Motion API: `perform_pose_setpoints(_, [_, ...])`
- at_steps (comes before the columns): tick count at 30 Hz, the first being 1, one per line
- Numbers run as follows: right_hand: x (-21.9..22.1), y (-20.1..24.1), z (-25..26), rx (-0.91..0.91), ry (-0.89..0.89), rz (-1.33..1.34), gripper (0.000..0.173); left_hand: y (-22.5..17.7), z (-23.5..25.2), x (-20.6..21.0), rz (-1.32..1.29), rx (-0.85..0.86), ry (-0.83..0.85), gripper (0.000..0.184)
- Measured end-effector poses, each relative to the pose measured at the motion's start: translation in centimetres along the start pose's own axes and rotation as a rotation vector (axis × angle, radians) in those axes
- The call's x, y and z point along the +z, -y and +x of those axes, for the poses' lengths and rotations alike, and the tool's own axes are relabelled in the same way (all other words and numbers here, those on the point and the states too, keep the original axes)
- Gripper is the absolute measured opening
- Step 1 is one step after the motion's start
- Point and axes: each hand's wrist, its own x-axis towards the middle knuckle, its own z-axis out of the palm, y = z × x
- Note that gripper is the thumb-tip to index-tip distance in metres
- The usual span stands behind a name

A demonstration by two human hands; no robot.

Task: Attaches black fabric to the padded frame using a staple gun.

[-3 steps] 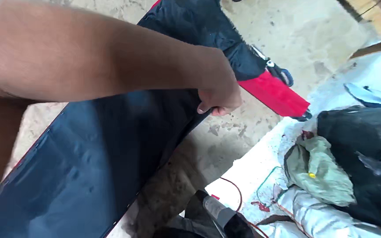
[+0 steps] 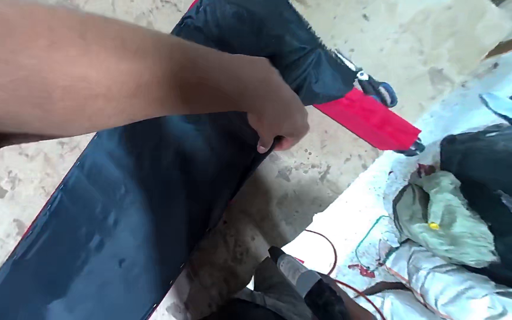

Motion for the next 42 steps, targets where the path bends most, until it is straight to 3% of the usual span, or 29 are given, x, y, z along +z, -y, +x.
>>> perform_pose_setpoints(1, [-0.5, -0.2, 0.3, -0.02, -0.023, 0.018, 0.051, -2.2, 0.2, -2.9, 0.105, -0.096, 0.241, 0.025])
perform_pose_setpoints(2, [-0.9, -0.7, 0.4, -0.038, -0.054, 0.037, 0.051, -2.9, 0.5, -3.9, 0.169, -0.103, 0.318, 0.027])
perform_pose_setpoints(7, [-1.0, -3.0, 1.1, -0.188, -0.242, 0.029, 0.047, -0.7, -0.2, -2.3, 0.142, 0.069, 0.232, 0.026])
perform_pose_setpoints(10, [-2.0, -1.6, 3.1, -0.35, -0.351, -0.117, 0.043, 0.1, 0.0, -1.8, 0.105, 0.034, 0.263, 0.02])
perform_pose_setpoints(13, [-3.5, 0.5, 5.7, -0.463, -0.451, -0.233, 0.035, 3.4, 0.3, 1.6, -0.013, 0.216, 0.039, 0.028])
perform_pose_setpoints(14, [-4.1, 1.5, 6.5, -0.48, -0.466, -0.254, 0.032, 3.2, 0.4, 1.8, -0.008, 0.197, 0.021, 0.026])
perform_pose_setpoints(16, [-5.4, 3.4, 7.9, -0.499, -0.482, -0.316, 0.024, 0.2, 0.4, 0.1, 0.109, -0.049, 0.142, 0.027])
perform_pose_setpoints(19, [-6.4, 5.7, 9.7, -0.492, -0.464, -0.414, 0.017, -2.6, 0.2, -0.9, 0.245, -0.244, 0.196, 0.034])
perform_pose_setpoints(23, [-6.1, 7.2, 10.6, -0.442, -0.387, -0.563, 0.024, -2.7, -0.8, -0.9, 0.206, -0.164, 0.08, 0.028])
perform_pose_setpoints(29, [-3.2, 9.4, 8.6, -0.428, -0.318, -0.564, 0.024, -3.3, -0.8, -0.3, 0.238, -0.318, 0.083, 0.031])
perform_pose_setpoints(32, [-0.7, 10.5, 7.5, -0.453, -0.305, -0.558, 0.037, -0.9, 0.3, 3.5, 0.099, -0.291, -0.179, 0.036])
perform_pose_setpoints(35, [1.5, 11.6, 6.5, -0.469, -0.285, -0.506, 0.053, 0.8, 0.3, 2.9, 0.161, -0.244, -0.054, 0.036])
perform_pose_setpoints(38, [2.9, 11.5, 5.7, -0.447, -0.22, -0.426, 0.055, 2.5, 0.4, 1.6, 0.205, -0.07, 0.041, 0.033])
perform_pose_setpoints(40, [3.5, 11.0, 5.4, -0.425, -0.151, -0.37, 0.057, 2.3, 0.5, 1.7, 0.15, 0.017, -0.005, 0.042])
perform_pose_setpoints(42, [2.9, 10.3, 5.3, -0.393, -0.05, -0.298, 0.054, 0.5, 0.1, -0.6, 0.128, -0.047, 0.076, 0.047])
